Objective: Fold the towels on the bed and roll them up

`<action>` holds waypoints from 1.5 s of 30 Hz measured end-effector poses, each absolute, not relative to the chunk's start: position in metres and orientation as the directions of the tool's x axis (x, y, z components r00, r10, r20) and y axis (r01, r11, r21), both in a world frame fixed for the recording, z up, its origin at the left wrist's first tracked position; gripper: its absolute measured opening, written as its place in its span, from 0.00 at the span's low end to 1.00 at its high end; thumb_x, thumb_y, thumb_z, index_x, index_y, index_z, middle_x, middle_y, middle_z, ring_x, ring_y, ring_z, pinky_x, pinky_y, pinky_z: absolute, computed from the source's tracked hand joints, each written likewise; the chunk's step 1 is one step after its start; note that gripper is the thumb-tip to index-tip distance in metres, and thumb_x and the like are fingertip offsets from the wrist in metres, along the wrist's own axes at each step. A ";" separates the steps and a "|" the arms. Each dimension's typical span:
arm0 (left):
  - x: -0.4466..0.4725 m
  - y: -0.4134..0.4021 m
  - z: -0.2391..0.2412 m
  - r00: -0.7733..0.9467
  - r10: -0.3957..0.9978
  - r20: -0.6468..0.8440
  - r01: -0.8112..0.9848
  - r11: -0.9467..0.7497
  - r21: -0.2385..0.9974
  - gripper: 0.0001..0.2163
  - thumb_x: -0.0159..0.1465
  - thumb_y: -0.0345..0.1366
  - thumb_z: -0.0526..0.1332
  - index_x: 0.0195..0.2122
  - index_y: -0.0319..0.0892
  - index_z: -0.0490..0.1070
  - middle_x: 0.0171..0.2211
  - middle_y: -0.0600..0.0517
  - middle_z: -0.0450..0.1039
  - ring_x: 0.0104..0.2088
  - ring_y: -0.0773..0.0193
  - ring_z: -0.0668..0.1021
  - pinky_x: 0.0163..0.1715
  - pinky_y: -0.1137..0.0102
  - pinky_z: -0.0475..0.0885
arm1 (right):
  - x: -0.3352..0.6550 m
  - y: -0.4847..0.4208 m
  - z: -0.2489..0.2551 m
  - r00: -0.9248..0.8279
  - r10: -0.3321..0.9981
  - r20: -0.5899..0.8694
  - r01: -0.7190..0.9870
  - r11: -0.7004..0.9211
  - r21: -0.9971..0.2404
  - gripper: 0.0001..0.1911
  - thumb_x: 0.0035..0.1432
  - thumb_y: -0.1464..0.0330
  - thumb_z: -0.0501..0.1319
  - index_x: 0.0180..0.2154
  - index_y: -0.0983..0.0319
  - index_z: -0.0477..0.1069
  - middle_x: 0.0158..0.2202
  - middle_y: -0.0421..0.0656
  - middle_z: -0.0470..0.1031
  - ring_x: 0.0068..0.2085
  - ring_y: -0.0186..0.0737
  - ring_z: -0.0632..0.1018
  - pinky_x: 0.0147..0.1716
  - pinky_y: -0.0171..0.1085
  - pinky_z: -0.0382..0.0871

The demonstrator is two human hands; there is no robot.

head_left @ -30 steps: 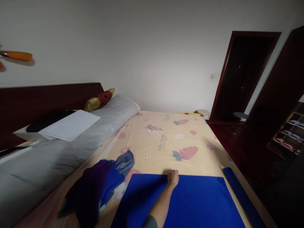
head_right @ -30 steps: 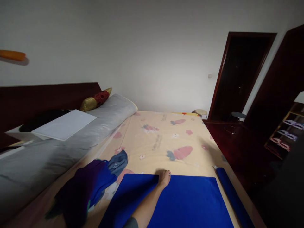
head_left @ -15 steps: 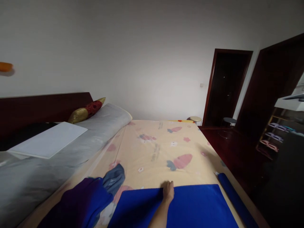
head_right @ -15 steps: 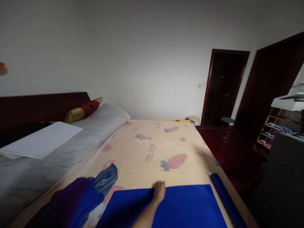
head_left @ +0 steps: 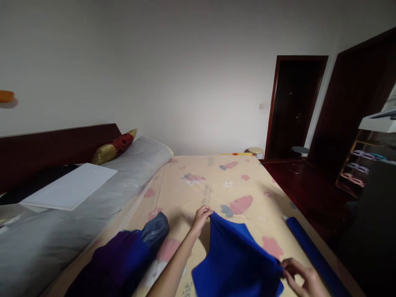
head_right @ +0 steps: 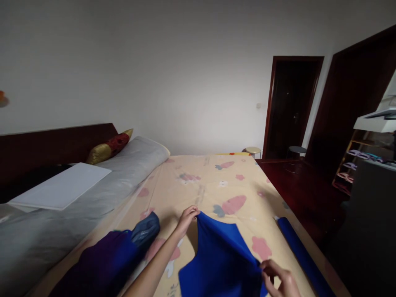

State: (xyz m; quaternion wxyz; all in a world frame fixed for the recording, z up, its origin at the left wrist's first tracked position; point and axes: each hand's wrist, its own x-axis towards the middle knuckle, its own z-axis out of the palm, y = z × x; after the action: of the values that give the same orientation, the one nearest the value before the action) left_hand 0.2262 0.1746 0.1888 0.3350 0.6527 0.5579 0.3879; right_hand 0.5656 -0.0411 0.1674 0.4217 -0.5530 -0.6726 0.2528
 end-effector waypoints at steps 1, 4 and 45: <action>0.216 0.169 0.203 0.093 0.986 0.141 0.420 -0.167 0.892 0.09 0.58 0.45 0.56 0.30 0.44 0.66 0.29 0.54 0.72 0.34 0.64 0.75 0.36 0.71 0.67 | 0.575 -0.037 0.177 0.010 0.954 0.298 0.509 0.252 -0.823 0.15 0.58 0.55 0.59 0.36 0.58 0.75 0.31 0.42 0.79 0.32 0.38 0.79 0.34 0.31 0.74; 0.192 0.144 0.242 0.133 0.980 0.148 0.303 -0.182 0.935 0.14 0.56 0.46 0.61 0.38 0.43 0.69 0.28 0.54 0.75 0.32 0.65 0.76 0.36 0.70 0.68 | 0.592 -0.024 0.204 0.130 0.934 0.333 0.457 0.242 -0.856 0.17 0.49 0.54 0.67 0.37 0.58 0.76 0.37 0.45 0.80 0.37 0.43 0.81 0.39 0.32 0.75; 0.151 0.018 0.059 0.290 0.927 -0.239 0.640 -0.002 0.769 0.03 0.45 0.36 0.66 0.19 0.48 0.72 0.25 0.57 0.67 0.29 0.66 0.71 0.32 0.68 0.66 | 0.577 -0.005 0.062 -0.181 0.966 -0.187 0.427 -0.094 -0.899 0.22 0.42 0.49 0.62 0.19 0.62 0.74 0.16 0.39 0.68 0.21 0.35 0.68 0.25 0.36 0.65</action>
State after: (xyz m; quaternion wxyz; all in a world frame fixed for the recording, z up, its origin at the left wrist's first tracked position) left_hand 0.1510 0.0181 0.0595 0.4166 0.6866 0.5703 0.1723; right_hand 0.5770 -0.0049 0.0619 0.2869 -0.5718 -0.6090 0.4688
